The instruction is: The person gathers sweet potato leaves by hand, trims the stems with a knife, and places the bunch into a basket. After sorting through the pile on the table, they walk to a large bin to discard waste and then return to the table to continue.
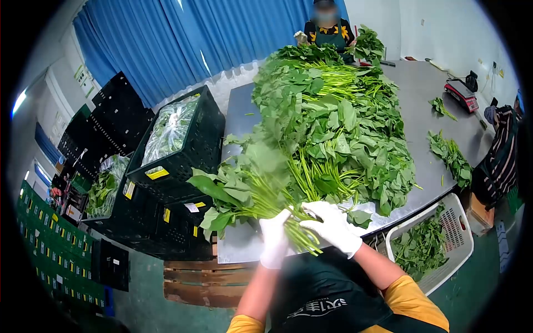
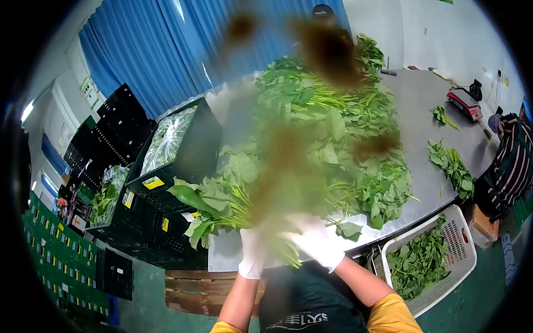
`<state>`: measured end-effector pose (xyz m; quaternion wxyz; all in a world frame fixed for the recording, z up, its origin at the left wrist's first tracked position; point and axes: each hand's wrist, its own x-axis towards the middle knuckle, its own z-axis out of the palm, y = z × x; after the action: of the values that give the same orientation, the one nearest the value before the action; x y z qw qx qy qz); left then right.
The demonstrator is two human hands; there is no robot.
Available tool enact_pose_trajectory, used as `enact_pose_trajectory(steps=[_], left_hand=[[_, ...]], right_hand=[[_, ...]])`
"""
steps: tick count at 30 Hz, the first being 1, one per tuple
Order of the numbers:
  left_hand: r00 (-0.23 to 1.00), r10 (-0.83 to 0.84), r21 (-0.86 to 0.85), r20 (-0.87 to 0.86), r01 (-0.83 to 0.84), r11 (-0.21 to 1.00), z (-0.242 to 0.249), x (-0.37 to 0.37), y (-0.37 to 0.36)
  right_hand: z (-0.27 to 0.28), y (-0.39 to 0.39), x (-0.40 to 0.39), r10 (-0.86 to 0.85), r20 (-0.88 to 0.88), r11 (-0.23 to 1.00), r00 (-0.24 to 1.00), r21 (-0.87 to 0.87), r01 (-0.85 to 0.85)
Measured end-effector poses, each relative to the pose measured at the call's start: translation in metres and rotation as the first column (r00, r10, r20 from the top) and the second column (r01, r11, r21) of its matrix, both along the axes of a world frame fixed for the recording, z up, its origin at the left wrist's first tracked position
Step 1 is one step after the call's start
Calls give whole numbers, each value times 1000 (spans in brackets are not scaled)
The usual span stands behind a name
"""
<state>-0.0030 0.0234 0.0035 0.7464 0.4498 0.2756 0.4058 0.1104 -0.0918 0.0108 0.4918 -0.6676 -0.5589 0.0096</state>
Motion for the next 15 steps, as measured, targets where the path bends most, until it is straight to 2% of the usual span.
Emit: enact_pose_trajectory(steps=[1, 2, 4, 5, 6, 8, 9, 10, 11, 12, 14, 15], left_hand=[[1000, -5, 28, -26, 6, 1000, 1, 1, -2], [998, -10, 56, -56, 13, 998, 4, 1, -5], [1000, 1, 57, -11, 0, 998, 6, 3, -13], [1000, -4, 74, 12, 3, 997, 2, 4, -13], [999, -8, 89, 35, 5, 996, -1, 4, -14], [999, -38, 23, 26, 37, 999, -2, 4, -16], [1000, -23, 49, -5, 23, 999, 0, 5, -18], [999, -8, 78, -35, 11, 997, 3, 6, -20], [999, -29, -7, -15, 29, 1000, 4, 6, -22], [999, -34, -10, -16, 34, 999, 3, 7, -24], [997, -60, 114, -55, 66, 991, 1, 9, -31], [996, -66, 110, -57, 72, 991, 4, 11, -35]], right_hand=[[-6, 5, -3, -5, -244, 998, 970, -56, -9], [-8, 7, -3, -8, -249, 998, 968, -61, -8], [-5, 14, -2, 138, -605, 965, 784, -95, -243], [2, 10, -6, 131, -682, 974, 719, -48, -222], [7, 7, -7, 125, -687, 974, 716, -52, -220], [12, 5, -7, 8, -751, 982, 660, -118, -146], [-1, 6, -7, -17, -703, 998, 711, -50, -26], [-10, 4, -3, -12, -648, 1000, 762, 5, 19], [-27, 1, 4, 12, -534, 999, 845, 38, 10], [-43, -3, 11, 32, -408, 998, 912, 70, -3], [-66, -12, 12, -12, -460, 997, 888, 67, 49], [-73, -16, 12, -49, -508, 993, 860, 64, 94]])
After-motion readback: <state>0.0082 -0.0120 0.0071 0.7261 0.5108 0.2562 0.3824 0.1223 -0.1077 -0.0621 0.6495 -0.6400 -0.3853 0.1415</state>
